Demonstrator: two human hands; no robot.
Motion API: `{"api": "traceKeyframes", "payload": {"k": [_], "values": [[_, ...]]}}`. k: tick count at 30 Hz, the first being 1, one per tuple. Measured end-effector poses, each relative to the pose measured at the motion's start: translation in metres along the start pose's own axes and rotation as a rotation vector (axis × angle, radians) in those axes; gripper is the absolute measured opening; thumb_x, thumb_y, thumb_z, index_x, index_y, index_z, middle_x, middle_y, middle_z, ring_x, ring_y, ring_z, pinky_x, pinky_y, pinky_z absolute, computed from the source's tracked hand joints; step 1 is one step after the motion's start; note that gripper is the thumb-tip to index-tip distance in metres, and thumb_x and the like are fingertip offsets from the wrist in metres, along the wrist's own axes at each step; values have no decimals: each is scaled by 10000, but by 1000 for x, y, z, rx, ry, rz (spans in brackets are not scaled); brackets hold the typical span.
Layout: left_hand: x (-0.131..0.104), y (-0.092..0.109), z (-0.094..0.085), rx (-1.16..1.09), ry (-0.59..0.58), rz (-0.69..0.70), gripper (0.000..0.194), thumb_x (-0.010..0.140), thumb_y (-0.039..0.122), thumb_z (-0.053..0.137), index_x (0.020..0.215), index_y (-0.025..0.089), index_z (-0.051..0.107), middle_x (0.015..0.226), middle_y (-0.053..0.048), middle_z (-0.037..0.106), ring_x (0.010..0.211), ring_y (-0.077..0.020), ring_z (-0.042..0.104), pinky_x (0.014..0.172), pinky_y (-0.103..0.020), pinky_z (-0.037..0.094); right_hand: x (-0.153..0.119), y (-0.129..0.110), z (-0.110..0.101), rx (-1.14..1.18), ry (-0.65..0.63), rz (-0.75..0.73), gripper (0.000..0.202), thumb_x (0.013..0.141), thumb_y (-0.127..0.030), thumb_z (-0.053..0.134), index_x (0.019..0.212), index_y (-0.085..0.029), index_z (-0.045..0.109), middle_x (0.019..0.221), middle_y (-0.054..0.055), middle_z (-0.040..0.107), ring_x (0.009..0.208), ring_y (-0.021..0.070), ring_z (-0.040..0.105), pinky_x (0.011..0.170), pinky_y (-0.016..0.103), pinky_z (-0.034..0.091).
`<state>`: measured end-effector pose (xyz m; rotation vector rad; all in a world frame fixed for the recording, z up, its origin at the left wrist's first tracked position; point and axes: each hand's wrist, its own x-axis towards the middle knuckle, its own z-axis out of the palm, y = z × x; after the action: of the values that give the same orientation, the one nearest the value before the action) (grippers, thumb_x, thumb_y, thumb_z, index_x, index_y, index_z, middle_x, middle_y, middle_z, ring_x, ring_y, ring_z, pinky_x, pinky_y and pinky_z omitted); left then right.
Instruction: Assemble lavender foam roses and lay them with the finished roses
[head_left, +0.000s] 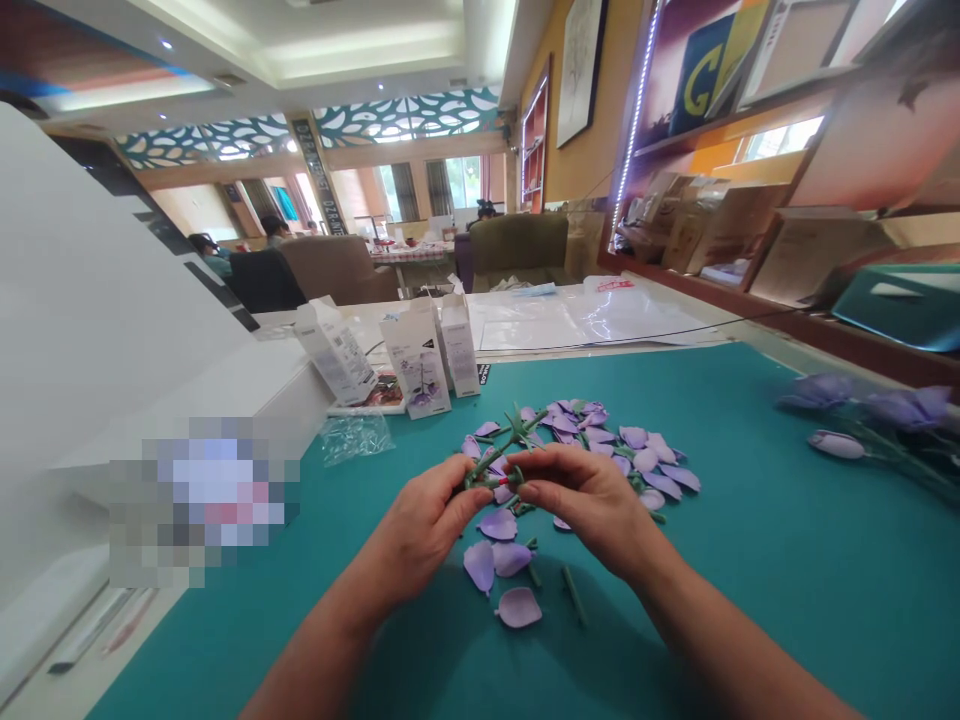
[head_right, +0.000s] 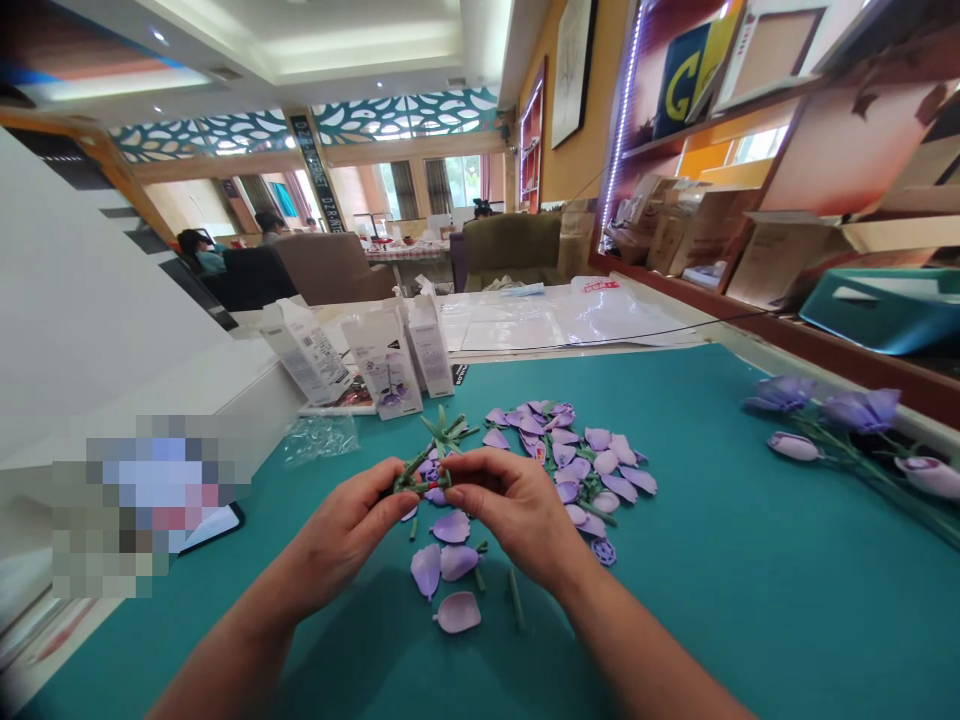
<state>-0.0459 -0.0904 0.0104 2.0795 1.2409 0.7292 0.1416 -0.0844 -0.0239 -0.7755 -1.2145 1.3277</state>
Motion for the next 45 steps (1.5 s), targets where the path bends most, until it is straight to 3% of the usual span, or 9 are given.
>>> {"api": "traceKeyframes", "payload": {"k": [7, 14, 18, 31, 45], "values": [[0, 2, 2, 0, 12, -7, 256, 908, 382, 389, 730, 206, 441, 725, 14, 485, 671, -154, 438, 621, -281, 325, -3, -6, 4, -96, 32, -39, 176, 637, -222, 777, 812, -234, 762, 784, 17, 748, 750, 181, 695, 671, 297, 576], [0, 1, 3, 2, 10, 9, 251, 907, 364, 392, 716, 206, 429, 717, 18, 478, 667, -152, 434, 618, -282, 313, -6, -2, 0, -345, 39, -241, 158, 723, -231, 719, 876, -224, 756, 841, 47, 725, 769, 190, 677, 672, 311, 559], [0, 0, 3, 0, 9, 10, 252, 911, 365, 391, 722, 205, 435, 723, 17, 481, 674, -153, 440, 624, -283, 318, -6, -1, -1, -417, 28, -286, 155, 746, -225, 699, 892, -224, 751, 865, 54, 724, 793, 204, 674, 703, 334, 558], [-1, -3, 2, 66, -9, 33, 257, 924, 370, 378, 737, 205, 441, 727, 14, 484, 669, -155, 443, 617, -287, 315, -5, -7, 4, -199, 19, 9, 151, 663, -247, 734, 809, -210, 746, 772, 9, 717, 710, 153, 636, 629, 262, 504], [0, 1, 5, 151, -25, 53, 259, 921, 378, 362, 735, 214, 435, 739, 1, 503, 683, -165, 447, 603, -279, 332, -6, -8, 6, -241, 8, 95, 167, 654, -323, 724, 764, -197, 724, 671, -7, 636, 637, 139, 530, 578, 269, 439]]}}
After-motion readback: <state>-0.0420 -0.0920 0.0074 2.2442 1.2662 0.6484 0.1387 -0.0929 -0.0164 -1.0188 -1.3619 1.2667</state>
